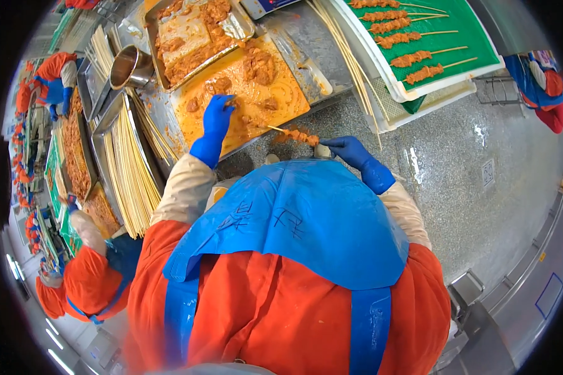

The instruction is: The recorder is skewering pieces of marinated meat onto wooden sticks in an industrial food production setting.

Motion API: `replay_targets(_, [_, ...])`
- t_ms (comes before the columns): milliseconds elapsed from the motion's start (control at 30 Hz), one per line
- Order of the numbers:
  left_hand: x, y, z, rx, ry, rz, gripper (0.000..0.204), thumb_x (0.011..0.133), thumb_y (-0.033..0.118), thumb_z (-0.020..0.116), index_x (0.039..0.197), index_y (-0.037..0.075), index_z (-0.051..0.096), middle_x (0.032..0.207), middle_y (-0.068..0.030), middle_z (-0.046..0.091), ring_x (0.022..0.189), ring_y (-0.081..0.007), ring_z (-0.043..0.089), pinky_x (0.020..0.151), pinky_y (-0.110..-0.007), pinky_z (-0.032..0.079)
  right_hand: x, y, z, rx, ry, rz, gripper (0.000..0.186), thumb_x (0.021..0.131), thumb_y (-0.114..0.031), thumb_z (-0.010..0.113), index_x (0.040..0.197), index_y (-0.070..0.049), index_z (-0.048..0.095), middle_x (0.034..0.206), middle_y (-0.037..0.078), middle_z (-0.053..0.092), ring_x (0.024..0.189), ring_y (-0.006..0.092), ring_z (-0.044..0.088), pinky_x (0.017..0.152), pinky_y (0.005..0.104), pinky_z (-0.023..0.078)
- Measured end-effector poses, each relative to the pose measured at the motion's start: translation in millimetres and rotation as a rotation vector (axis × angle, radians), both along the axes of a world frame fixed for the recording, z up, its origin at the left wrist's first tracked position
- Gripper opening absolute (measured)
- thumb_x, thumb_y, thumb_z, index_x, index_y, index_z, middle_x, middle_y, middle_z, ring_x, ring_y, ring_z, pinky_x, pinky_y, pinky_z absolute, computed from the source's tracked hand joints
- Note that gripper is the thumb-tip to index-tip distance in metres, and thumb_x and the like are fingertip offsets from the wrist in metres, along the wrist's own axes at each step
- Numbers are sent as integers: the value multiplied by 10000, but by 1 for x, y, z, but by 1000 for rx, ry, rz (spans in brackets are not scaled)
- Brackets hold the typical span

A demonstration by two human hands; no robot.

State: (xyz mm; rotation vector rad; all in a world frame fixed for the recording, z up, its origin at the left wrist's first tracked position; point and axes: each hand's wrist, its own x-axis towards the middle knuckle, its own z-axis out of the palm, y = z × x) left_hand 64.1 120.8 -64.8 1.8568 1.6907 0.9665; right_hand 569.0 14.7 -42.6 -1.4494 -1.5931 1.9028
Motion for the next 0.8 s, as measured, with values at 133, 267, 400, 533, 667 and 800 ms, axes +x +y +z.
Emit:
replay_targets(133, [-1, 12, -8, -54, 214, -162, 208, 961, 144, 843, 1168, 125, 830, 1172, -138, 736, 1109, -410, 742, 952, -496, 608, 2, -11, -17, -40, 37, -73, 419, 1095, -91, 721, 1506, -100, 800, 1110, 39, 861, 947, 99, 725, 906, 329, 610])
replay_targets(267, [-8, -26, -26, -78, 119, -82, 199, 952, 159, 824, 1150, 138, 825, 1159, -140, 742, 1109, -410, 738, 960, -500, 604, -3, -2, -27, -119, 49, -75, 420, 1101, -110, 718, 1514, -97, 794, 1049, 24, 837, 914, 102, 708, 865, 306, 592])
replay_targets(400, [10, -36, -41, 130, 196, -73, 154, 947, 155, 792, 1095, 119, 809, 1114, -166, 747, 1062, -430, 737, 930, -525, 608, 8, 5, -51, -12, -110, -17, 448, 1103, -149, 740, 1546, -95, 765, 1013, 17, 817, 889, 99, 691, 800, 323, 575])
replay_targets(533, [4, -43, -67, 23, 317, 65, 106, 961, 180, 757, 1028, 103, 788, 1046, -211, 746, 982, -468, 763, 795, -586, 616, -27, 25, -30, 3, -108, 63, 456, 1103, -75, 732, 1557, -41, 750, 952, -44, 674, 832, 87, 603, 780, 291, 530])
replay_targets(667, [23, -23, -68, -101, 191, 118, 115, 965, 206, 754, 1029, 114, 775, 1065, -200, 735, 988, -474, 750, 822, -585, 610, 16, 65, -82, 99, -50, 175, 450, 1105, -42, 726, 1554, -44, 753, 963, -18, 715, 837, 99, 635, 788, 288, 545])
replay_targets(800, [17, -37, -57, -117, 218, 88, 124, 976, 203, 748, 1066, 118, 759, 1095, -202, 726, 1006, -477, 742, 839, -579, 605, -1, 109, -70, 150, -73, 318, 433, 1105, -40, 716, 1534, -52, 770, 977, 5, 753, 849, 107, 662, 797, 296, 557])
